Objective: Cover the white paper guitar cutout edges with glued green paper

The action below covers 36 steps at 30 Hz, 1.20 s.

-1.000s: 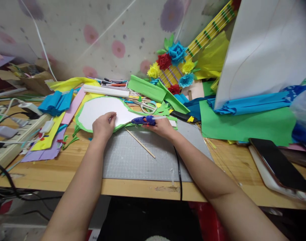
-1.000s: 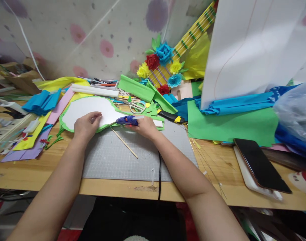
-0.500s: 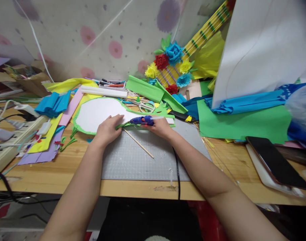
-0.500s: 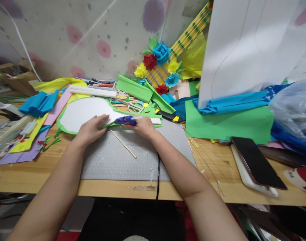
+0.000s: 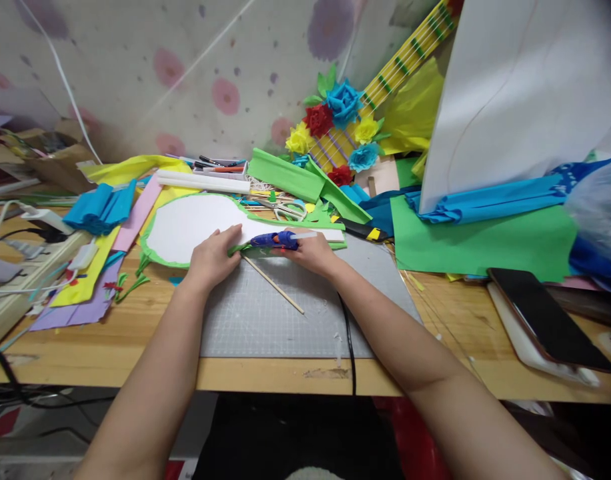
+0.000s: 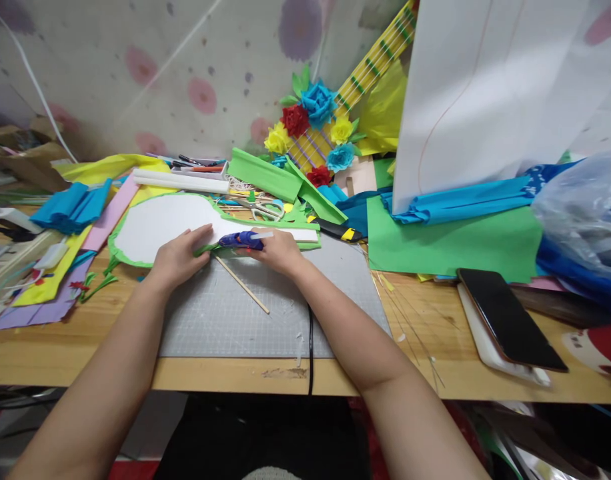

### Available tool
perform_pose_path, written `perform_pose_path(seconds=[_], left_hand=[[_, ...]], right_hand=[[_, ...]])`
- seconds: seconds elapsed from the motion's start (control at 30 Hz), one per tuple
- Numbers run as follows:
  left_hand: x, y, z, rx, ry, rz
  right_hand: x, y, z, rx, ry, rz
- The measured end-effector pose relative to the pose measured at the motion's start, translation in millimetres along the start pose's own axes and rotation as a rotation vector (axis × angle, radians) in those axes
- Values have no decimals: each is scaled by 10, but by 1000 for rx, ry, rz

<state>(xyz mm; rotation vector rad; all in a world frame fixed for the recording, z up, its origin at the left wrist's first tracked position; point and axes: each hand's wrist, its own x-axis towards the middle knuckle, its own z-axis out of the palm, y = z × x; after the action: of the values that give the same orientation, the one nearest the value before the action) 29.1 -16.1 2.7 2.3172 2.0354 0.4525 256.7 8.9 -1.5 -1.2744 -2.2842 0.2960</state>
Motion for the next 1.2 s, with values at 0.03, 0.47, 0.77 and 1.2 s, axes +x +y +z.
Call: perform_pose_path(seconds=[0.03,0.47,0.77,1.2], left_hand=[[-1,5,-2,-2,-2,-6],[-4,36,3,-61,15,-43],[-10,62,-9,-59,8,-50],[-10,64,9,-63,15,-37]], right_hand=[[-3,1,-6,-9,1,12],[-34,73,-162,-110,-26,180],[-61,133,-214,-98,-13,200],[-234,336,-314,-84,12,253]])
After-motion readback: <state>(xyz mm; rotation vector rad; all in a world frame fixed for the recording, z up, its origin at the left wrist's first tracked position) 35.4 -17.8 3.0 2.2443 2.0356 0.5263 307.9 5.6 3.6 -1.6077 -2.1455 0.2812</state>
